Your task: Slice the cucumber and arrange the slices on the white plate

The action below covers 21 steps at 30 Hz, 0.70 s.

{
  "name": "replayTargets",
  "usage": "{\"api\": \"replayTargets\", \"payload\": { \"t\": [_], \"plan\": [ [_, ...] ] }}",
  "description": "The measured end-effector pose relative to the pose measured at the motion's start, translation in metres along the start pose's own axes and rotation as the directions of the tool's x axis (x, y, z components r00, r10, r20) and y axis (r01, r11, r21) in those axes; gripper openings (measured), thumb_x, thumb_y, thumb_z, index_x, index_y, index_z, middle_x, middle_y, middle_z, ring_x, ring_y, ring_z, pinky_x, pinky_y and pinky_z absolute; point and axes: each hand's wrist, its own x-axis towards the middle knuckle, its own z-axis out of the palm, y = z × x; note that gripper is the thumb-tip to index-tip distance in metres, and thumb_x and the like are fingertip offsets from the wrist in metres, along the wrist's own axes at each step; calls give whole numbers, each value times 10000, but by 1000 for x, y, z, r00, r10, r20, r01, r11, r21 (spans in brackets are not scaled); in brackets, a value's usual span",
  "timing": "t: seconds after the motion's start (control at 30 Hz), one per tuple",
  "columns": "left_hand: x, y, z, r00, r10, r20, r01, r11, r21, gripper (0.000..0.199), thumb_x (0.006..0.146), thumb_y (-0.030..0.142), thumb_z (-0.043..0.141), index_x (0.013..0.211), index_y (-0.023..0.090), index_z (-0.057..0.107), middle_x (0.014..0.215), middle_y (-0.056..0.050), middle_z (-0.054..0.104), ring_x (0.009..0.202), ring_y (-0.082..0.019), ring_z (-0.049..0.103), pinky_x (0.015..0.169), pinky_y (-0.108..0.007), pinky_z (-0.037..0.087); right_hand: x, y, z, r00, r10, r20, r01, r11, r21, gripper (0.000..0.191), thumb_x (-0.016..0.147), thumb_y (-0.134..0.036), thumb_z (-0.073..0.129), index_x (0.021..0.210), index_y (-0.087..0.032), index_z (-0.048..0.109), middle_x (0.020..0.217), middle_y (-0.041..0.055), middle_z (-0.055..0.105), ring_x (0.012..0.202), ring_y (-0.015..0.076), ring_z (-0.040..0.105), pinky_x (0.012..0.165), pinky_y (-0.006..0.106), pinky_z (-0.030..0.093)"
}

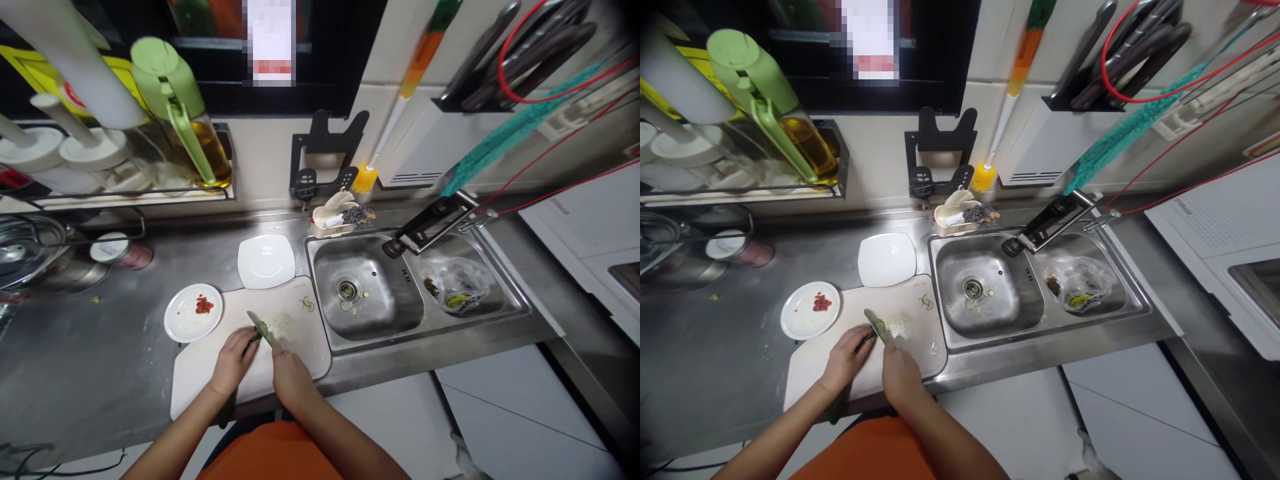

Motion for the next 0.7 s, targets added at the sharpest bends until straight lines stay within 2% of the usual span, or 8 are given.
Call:
{"api": "replayTargets", "payload": {
  "t": [0.13,0.3,0.43,0.53,0.7],
  "plan": [
    [-1,-2,1,1000,0,3,0,1000,-2,190,872,253,505,1012,192,618,1003,-79,678,947,-191,631,865,-362,531,3,0,3,1000,22,7,-22,1000,7,389,872,-34,261,1105,-137,556,952,121,678,903,207,650,726,265,485],
    [-2,-4,2,1000,-12,3,12,1000,-4,209,871,267,498,1024,202,624,1003,-74,680,944,-192,635,865,-361,532,6,10,7,1000,-8,-7,8,1000,11,406,854,-22,286,1155,-140,531,927,115,669,923,218,639,735,278,475],
    [-3,-4,3,999,-29,20,29,1000,-1,211,869,273,502,1033,208,617,1034,-74,666,972,-195,621,885,-367,519,5,27,4,992,15,-122,-22,998,-54,418,861,-21,282,1203,-136,493,982,129,639,927,216,625,759,283,467],
    [-2,-2,0,998,-47,30,48,999,-16,208,871,290,501,1024,204,612,1041,-83,654,987,-204,608,892,-382,508,6,39,-2,978,5,-206,-36,989,-145,372,888,-47,275,1163,-156,501,1050,131,592,900,201,621,754,277,466],
    [17,17,-7,999,-37,8,37,998,-42,240,843,357,549,1026,218,618,1026,-84,648,988,-223,584,869,-395,487,8,50,-5,947,-42,-318,-38,969,-243,305,920,-102,292,1159,-157,473,1143,145,508,876,188,616,755,286,473]
  ]
}}
